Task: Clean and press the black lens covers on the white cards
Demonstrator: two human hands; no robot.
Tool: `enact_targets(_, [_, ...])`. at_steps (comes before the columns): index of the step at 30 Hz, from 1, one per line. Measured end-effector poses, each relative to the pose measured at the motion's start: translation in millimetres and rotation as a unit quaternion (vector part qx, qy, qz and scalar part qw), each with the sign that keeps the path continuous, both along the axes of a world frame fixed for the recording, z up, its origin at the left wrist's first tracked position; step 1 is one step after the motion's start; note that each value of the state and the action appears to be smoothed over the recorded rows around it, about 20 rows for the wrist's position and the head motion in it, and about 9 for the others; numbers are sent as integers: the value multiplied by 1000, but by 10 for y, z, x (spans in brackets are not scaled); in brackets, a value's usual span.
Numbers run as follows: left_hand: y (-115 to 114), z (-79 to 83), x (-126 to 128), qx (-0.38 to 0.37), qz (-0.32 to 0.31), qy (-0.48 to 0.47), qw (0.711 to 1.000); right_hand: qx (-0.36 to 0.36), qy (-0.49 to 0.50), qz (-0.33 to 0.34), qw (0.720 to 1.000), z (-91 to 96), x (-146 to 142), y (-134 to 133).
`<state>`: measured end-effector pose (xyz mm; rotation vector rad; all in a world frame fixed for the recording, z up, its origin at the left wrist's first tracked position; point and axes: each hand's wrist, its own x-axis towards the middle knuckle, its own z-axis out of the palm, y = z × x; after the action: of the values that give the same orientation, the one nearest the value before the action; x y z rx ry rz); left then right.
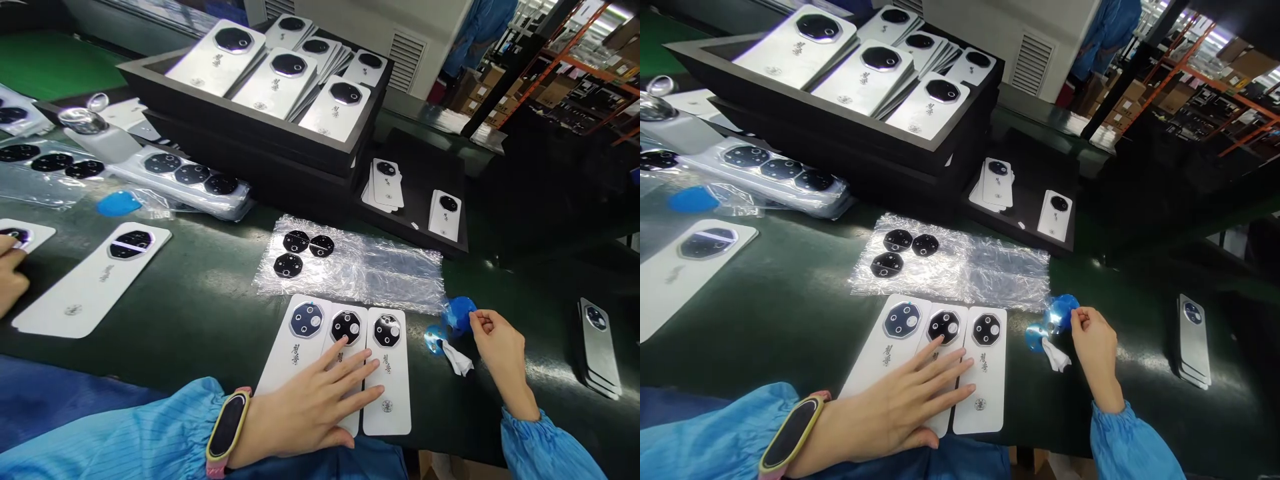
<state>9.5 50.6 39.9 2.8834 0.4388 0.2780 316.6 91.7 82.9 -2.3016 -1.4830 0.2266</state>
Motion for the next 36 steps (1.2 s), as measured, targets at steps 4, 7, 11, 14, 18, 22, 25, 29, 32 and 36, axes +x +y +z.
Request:
enact_targets(4, [-17,-22,-51,6,22,3,1000,19,-25,3,1000,55,-37,-8])
enact_targets(7, [-38,-29,-70,10,27,-9,1000,43,-40,3,998,127,-76,-18])
enact_targets(11, [-49,-14,19,12,-15,-33,999,78,-44,31,995,235,-217,-23])
enact_targets(14, [-44,-39,163,19,-52,-59,997,126,-40,110,985,273,-439,6])
enact_targets(18, [-38,-140,324,30,-77,-78,993,151,-27,322,934,224,-915,110])
enact_targets(22, [-27,-223,389,18,-69,-92,993,-25,-40,482,875,95,-1525,272])
enact_targets(25, [-8,-256,399,9,-61,-109,992,-88,-55,510,854,9,-1936,383])
enact_targets(29, [-2,-331,422,28,-54,-146,987,-148,-89,508,844,-34,-2246,466])
enact_targets(32, [-28,-412,470,24,-26,-196,980,-181,-110,504,837,-31,-2321,492])
enact_targets(36, [-48,-429,506,38,-5,-201,979,-212,-133,495,832,-15,-2352,512])
